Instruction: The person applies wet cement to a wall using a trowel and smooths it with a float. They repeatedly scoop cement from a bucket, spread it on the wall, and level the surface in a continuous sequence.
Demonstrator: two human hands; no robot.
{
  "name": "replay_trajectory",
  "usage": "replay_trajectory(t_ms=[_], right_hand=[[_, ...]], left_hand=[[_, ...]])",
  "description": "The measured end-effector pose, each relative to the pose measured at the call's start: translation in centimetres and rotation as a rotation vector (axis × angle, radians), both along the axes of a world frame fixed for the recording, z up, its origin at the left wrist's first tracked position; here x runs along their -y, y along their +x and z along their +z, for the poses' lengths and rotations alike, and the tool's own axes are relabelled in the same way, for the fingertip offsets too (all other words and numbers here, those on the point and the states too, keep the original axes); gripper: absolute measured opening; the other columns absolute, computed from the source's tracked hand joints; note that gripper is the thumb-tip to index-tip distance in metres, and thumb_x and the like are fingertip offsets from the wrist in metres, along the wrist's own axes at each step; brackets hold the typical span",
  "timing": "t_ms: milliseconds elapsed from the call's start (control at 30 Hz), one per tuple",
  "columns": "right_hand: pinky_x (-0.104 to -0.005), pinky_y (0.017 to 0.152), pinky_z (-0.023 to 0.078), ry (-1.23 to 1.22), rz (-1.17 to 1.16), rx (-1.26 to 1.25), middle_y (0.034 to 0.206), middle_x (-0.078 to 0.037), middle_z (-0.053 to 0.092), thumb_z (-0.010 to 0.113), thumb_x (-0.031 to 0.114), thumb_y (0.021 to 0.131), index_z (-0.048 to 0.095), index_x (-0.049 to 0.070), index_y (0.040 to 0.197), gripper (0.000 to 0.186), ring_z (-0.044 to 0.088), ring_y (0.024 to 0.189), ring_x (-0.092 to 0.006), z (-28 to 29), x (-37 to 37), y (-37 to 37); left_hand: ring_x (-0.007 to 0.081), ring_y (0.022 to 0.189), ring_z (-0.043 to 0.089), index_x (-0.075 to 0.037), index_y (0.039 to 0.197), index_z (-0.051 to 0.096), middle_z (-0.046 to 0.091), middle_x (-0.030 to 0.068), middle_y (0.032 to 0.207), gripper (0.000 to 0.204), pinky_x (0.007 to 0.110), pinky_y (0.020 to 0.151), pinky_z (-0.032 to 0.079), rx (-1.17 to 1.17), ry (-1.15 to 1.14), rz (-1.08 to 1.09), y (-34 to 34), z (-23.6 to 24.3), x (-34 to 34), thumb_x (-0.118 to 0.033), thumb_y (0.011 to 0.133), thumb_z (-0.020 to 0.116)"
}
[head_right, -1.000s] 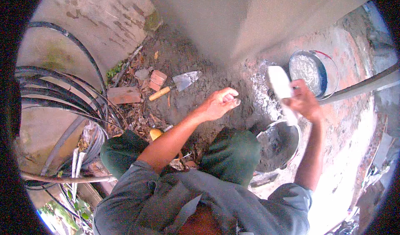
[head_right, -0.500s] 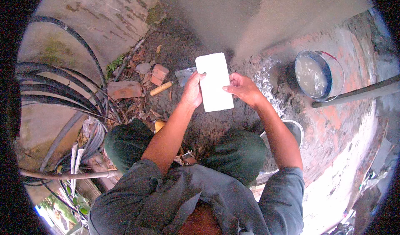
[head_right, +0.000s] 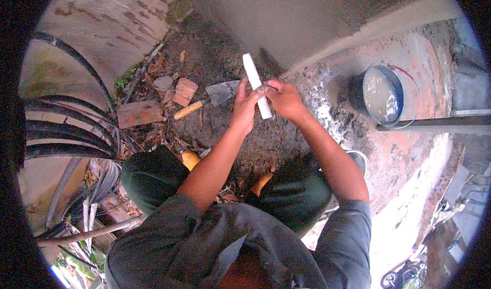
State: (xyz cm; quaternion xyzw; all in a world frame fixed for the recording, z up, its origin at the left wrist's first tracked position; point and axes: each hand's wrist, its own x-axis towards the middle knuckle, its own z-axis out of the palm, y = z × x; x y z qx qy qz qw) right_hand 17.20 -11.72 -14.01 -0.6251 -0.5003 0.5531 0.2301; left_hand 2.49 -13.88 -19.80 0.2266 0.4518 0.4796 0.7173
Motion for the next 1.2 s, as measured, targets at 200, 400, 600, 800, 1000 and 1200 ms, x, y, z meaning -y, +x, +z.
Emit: replay_trajectory(t_ms=[200, 400, 600, 800, 1000, 1200], right_hand=[[-0.0302, 0.088, 0.052, 0.128, 0.045, 0.077, 0.112, -0.010, 0.071, 0.065, 0.020, 0.099, 0.066, 0.000, 0.123, 0.032, 0.065, 0.101, -0.0149, 3.9, 3.2, 6.3], [-0.0351, 0.094, 0.051, 0.077, -0.438, 0.470, 0.118, -0.013, 0.070, 0.066, 0.020, 0.097, 0.065, -0.002, 0.124, 0.034, 0.066, 0.109, -0.0243, 6.6, 12.9, 15.2], [-0.0462, 0.101, 0.046, 0.064, -0.507, 1.056, 0.119, -0.022, 0.068, 0.066, 0.031, 0.096, 0.067, 0.003, 0.123, 0.039, 0.061, 0.113, -0.0392, 3.0, 22.7, 21.3], [-0.0477, 0.103, 0.044, 0.053, -0.622, 1.079, 0.128, -0.024, 0.062, 0.064, 0.034, 0.098, 0.061, 0.004, 0.134, 0.047, 0.057, 0.120, -0.0405, -0.6, 27.0, 22.1], [-0.0472, 0.112, 0.038, 0.061, -0.638, 1.029, 0.143, -0.025, 0.052, 0.061, 0.033, 0.100, 0.053, 0.005, 0.143, 0.052, 0.048, 0.134, -0.0409, -1.4, 27.4, 21.1], [-0.0475, 0.116, 0.033, 0.071, -0.581, 1.055, 0.152, -0.025, 0.043, 0.057, 0.035, 0.102, 0.046, 0.007, 0.150, 0.057, 0.039, 0.142, -0.0411, -1.2, 27.4, 20.1]], left_hand=[[0.0187, 0.098, 0.060, -0.018, 0.140, 0.042, 0.058, 0.0037, 0.112, 0.058, 0.040, 0.079, 0.054, 0.200, -0.216, 0.108, 3.0, -4.6, -3.2, -0.040, 0.093, 0.069], [0.0250, 0.115, 0.057, -0.010, 0.145, 0.039, 0.055, 0.0102, 0.129, 0.066, 0.044, 0.090, 0.051, 0.333, -0.362, 0.267, 7.0, -4.0, -8.5, -0.040, 0.095, 0.070], [0.0310, 0.133, 0.049, 0.004, 0.157, 0.017, 0.042, 0.0224, 0.151, 0.078, 0.040, 0.112, 0.038, 0.126, 0.092, 0.459, 5.2, 1.7, -13.3, -0.021, 0.100, 0.063], [0.0322, 0.130, 0.053, 0.002, 0.156, 0.027, 0.047, 0.0226, 0.148, 0.067, 0.042, 0.107, 0.043, -0.098, -0.047, 0.410, -0.8, -3.3, -21.2, -0.029, 0.103, 0.056], [0.0327, 0.130, 0.053, 0.006, 0.153, 0.030, 0.047, 0.0239, 0.147, 0.073, 0.044, 0.108, 0.043, -0.043, -0.079, 0.437, 0.0, -2.4, -20.1, -0.032, 0.100, 0.061], [0.0349, 0.137, 0.046, 0.003, 0.158, 0.020, 0.036, 0.0247, 0.156, 0.078, 0.043, 0.110, 0.040, -0.150, -0.013, 0.357, -6.2, -5.0, -28.1, -0.036, 0.102, 0.057]])
